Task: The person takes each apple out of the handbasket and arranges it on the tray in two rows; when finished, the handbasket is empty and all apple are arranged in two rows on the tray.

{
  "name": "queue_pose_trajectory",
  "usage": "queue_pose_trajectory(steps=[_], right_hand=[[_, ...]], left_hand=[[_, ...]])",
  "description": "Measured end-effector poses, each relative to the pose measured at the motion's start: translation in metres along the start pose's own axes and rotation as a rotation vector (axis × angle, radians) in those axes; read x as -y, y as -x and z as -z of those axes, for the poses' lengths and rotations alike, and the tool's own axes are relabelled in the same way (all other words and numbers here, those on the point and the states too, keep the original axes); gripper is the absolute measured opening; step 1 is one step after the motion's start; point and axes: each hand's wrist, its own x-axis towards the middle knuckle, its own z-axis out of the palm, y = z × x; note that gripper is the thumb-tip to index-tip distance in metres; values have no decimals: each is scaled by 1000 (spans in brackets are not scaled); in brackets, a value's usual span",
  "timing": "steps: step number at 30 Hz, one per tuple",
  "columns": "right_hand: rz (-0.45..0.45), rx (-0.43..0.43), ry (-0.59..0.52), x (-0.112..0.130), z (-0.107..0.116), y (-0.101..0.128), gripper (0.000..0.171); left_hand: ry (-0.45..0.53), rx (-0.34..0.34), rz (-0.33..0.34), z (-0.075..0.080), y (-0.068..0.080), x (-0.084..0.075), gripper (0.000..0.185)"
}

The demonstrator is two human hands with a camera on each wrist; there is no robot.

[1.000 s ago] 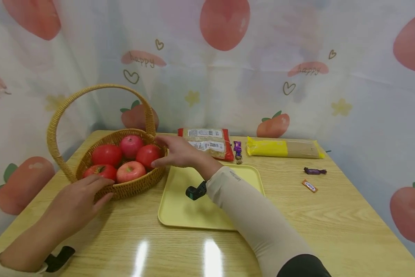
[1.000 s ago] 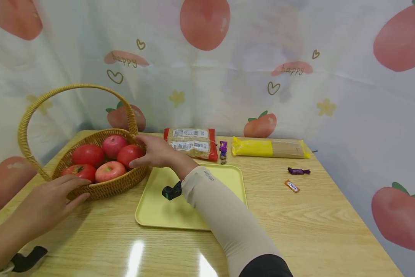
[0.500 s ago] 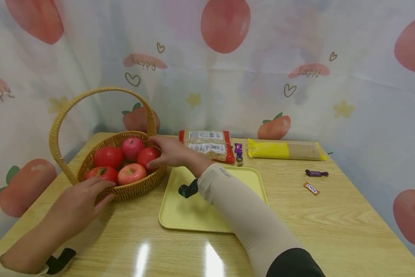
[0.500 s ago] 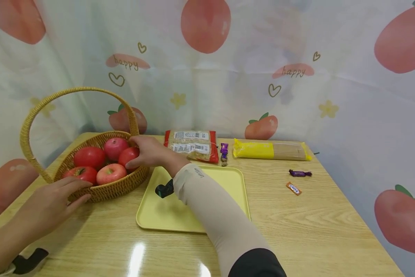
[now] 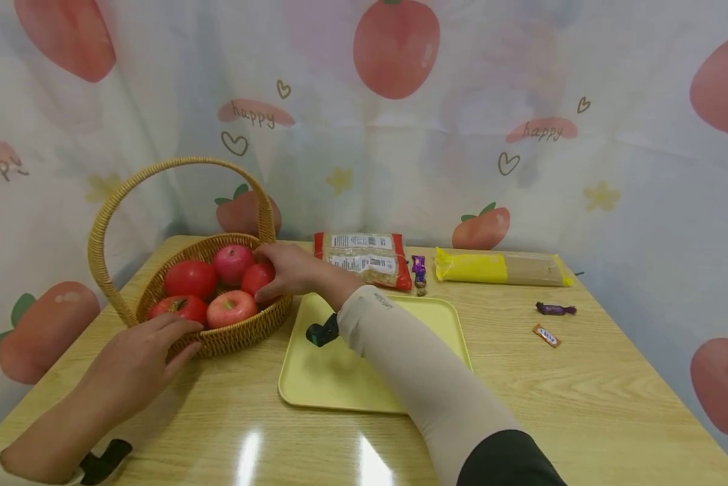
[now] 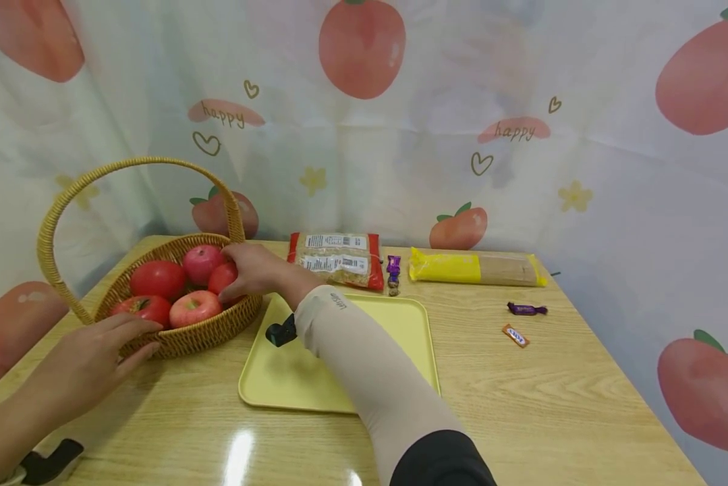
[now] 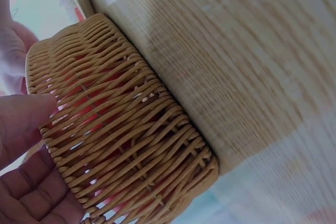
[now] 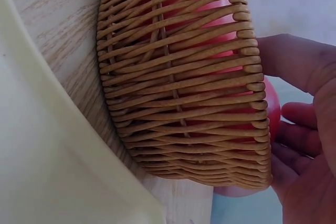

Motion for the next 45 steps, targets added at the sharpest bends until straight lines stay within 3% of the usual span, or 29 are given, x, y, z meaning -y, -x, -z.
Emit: queue_pose_trajectory(steps=[21, 29, 36, 45], right_hand=[[-47, 84, 243, 16, -8, -17, 61], [-60, 46, 184, 12, -10, -16, 53], [-46, -27, 139, 6, -5, -10, 63], [-54, -62, 44, 7, 5, -5, 64]], left_hand=[[-8, -11, 0, -2, 2, 2, 32], [-9, 4, 11, -2, 2, -1, 29], [-7, 7, 14, -2, 2, -2, 27], [-9, -12, 2, -3, 1, -1, 27]])
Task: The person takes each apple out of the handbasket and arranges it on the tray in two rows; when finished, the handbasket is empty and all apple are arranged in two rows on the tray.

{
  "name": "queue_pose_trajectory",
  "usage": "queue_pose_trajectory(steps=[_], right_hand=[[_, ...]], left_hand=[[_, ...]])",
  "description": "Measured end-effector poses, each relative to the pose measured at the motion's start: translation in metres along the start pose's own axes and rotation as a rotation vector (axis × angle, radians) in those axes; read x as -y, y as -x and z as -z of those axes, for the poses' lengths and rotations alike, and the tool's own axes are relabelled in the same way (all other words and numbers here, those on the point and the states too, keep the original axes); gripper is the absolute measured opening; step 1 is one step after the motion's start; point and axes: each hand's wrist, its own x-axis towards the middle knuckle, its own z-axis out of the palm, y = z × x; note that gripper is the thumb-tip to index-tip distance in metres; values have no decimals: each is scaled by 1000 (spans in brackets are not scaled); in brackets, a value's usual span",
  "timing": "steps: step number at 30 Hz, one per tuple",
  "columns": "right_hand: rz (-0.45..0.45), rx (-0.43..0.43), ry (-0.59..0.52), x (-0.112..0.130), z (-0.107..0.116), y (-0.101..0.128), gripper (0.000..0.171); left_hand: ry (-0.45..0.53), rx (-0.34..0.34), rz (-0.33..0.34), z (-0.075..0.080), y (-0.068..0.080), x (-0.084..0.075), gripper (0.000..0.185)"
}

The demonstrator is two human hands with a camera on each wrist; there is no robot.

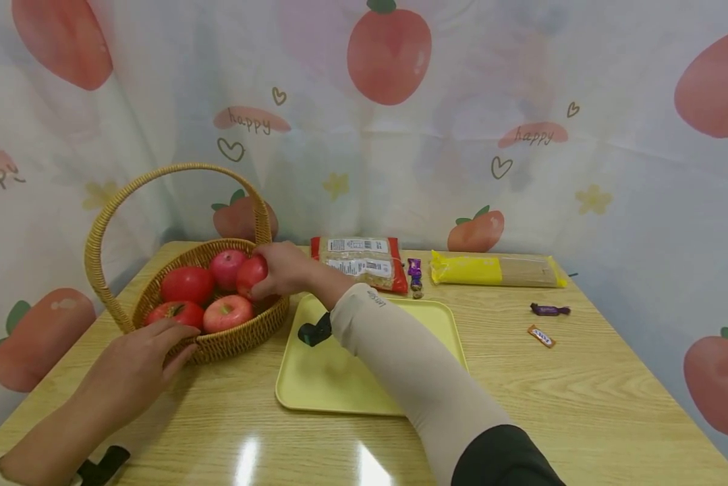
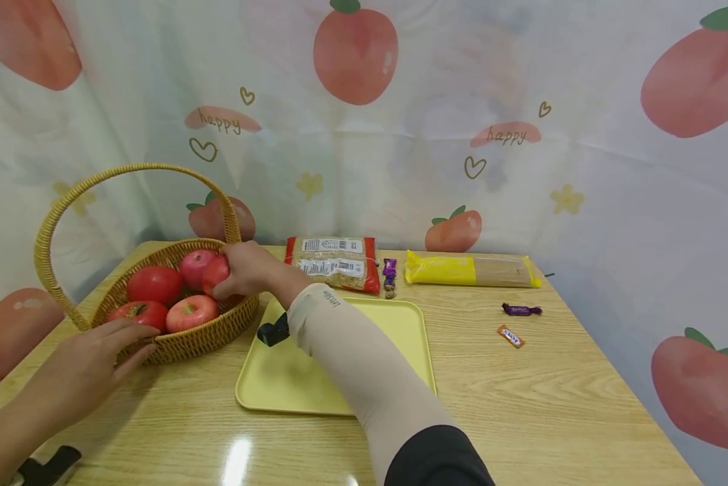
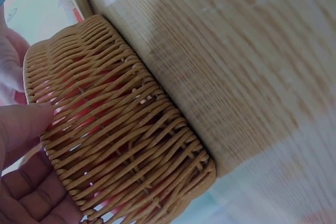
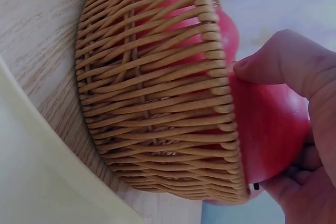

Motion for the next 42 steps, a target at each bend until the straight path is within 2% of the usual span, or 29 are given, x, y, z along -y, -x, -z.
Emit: queue_pose_trajectory(steps=[7, 14, 23, 33, 39, 42], right_hand=[[15, -27, -65, 2, 6, 8, 64], [20, -41, -108, 4, 12, 18, 72], [40, -74, -255, -3, 15, 29, 66], [33, -98, -264, -8, 23, 44, 69], [40, -103, -266, -15, 28, 54, 63], [16, -100, -262, -19, 31, 59, 67]], left_hand=[[-4, -2, 4, 0, 0, 1, 27], [-7, -10, -4, -1, 0, 1, 27], [-2, -29, -10, -1, 0, 1, 27], [-1, -26, -10, -1, 1, 1, 28], [-7, -36, -12, -1, 2, 1, 28], [-12, -41, -16, -2, 1, 1, 29]])
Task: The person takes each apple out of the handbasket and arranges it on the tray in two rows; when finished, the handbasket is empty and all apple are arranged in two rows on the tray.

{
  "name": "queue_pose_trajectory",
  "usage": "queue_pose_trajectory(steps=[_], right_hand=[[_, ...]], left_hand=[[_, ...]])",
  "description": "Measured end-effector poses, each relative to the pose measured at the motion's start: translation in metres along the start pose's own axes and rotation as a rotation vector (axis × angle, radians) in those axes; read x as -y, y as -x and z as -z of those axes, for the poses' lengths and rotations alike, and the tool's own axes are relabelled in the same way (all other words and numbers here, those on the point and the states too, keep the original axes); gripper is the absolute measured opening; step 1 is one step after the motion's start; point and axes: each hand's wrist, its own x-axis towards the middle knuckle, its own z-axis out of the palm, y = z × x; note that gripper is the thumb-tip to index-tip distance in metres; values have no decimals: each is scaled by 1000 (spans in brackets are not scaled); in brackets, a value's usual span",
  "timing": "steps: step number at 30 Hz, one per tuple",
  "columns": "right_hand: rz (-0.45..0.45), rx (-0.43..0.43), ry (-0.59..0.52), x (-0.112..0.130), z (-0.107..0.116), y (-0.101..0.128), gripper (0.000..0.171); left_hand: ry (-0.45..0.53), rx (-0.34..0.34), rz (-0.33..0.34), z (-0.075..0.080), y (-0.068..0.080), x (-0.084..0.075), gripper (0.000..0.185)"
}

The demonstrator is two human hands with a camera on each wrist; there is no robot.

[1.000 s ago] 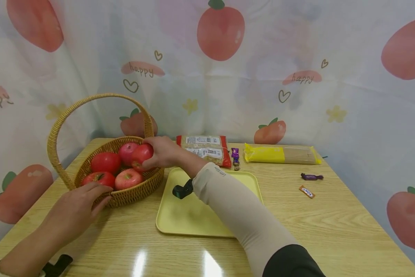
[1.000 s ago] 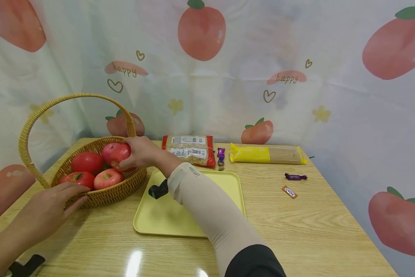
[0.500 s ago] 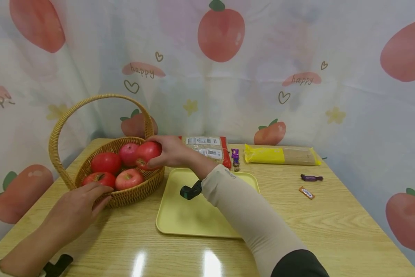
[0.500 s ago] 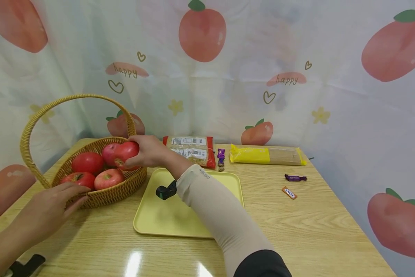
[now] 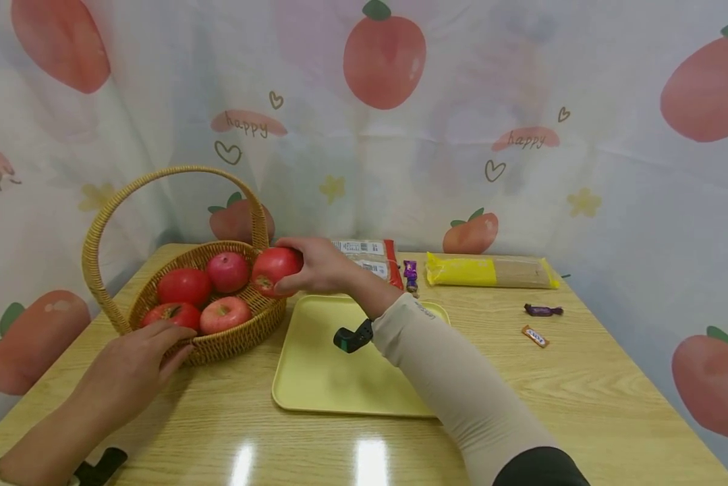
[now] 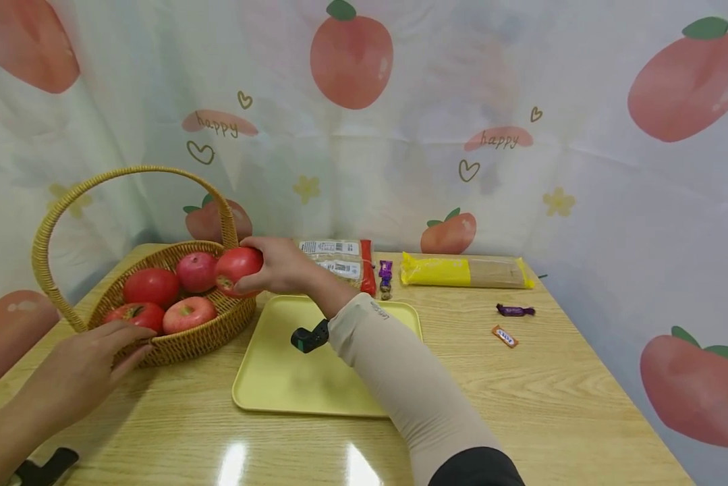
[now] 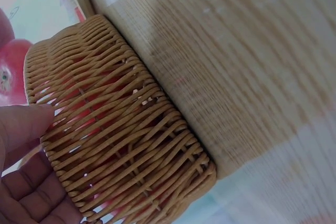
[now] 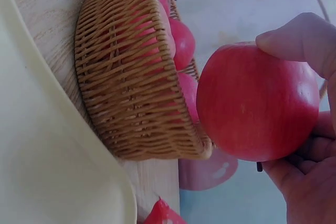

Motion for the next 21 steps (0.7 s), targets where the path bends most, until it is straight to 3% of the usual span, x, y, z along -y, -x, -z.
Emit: queue_pose_trajectory(steps=[6, 21], right_hand=[[-44, 0, -21, -8, 8, 8, 74], [-85, -38, -71, -42, 15, 28, 67]], left_hand=[[1, -13, 0, 0, 0, -1, 29], [4, 6, 10, -2, 0, 0, 31]])
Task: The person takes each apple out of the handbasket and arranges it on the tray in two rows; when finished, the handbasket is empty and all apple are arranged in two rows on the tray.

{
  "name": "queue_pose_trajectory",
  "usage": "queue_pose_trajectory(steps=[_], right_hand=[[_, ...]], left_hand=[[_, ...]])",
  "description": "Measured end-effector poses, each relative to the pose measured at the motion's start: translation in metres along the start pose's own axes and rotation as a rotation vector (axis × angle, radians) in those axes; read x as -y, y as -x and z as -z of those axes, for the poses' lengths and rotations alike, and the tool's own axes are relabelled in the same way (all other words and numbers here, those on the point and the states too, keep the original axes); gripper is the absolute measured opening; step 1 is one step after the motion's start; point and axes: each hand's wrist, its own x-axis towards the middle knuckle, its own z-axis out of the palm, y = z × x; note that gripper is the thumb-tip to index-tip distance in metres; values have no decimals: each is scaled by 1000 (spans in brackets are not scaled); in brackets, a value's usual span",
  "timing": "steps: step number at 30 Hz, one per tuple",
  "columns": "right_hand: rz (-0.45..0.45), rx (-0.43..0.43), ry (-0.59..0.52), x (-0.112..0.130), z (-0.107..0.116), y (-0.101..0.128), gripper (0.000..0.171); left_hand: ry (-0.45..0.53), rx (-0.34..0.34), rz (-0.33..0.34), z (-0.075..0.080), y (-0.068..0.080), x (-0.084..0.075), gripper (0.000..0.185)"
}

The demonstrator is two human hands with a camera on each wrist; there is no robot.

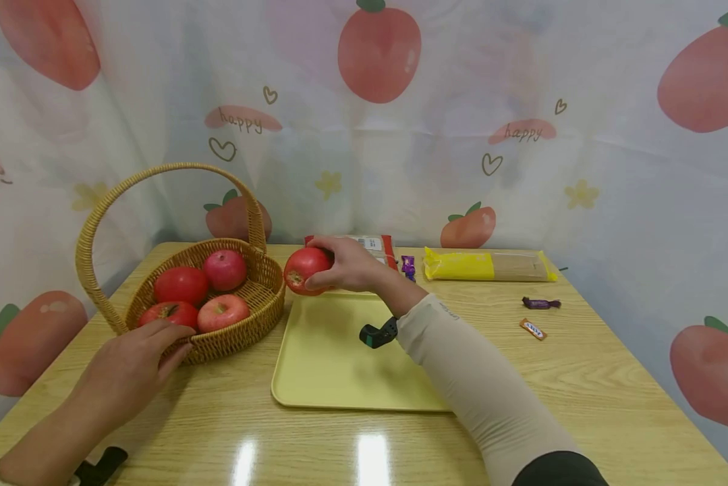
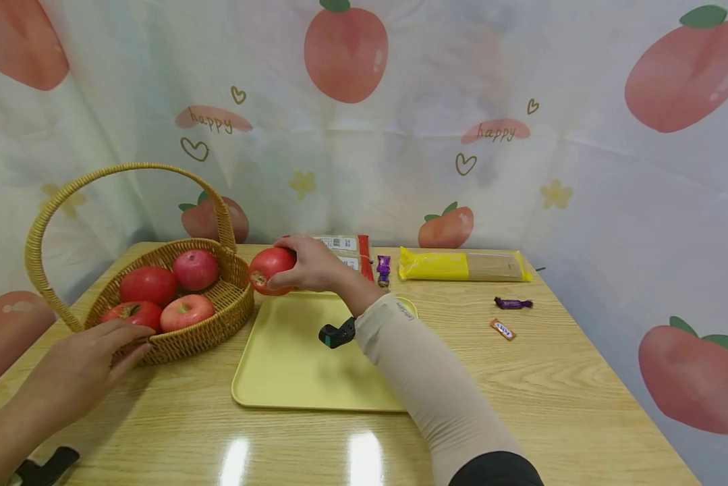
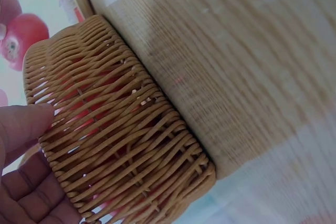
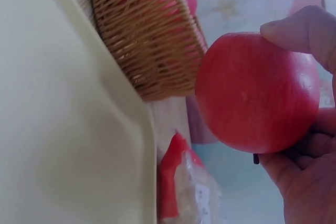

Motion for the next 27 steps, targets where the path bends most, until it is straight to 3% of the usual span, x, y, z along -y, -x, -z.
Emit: queue_pose_trajectory(steps=[10, 16, 27], right_hand=[[-68, 42, -1, -13, -12, 3, 68], [-51, 55, 45, -20, -20, 3, 62], [-63, 86, 80, -23, -30, 2, 66]], left_hand=[[8, 40, 27, 3, 2, 2, 25], [11, 38, 33, 3, 2, 0, 23], [-1, -1, 2, 1, 0, -2, 25]])
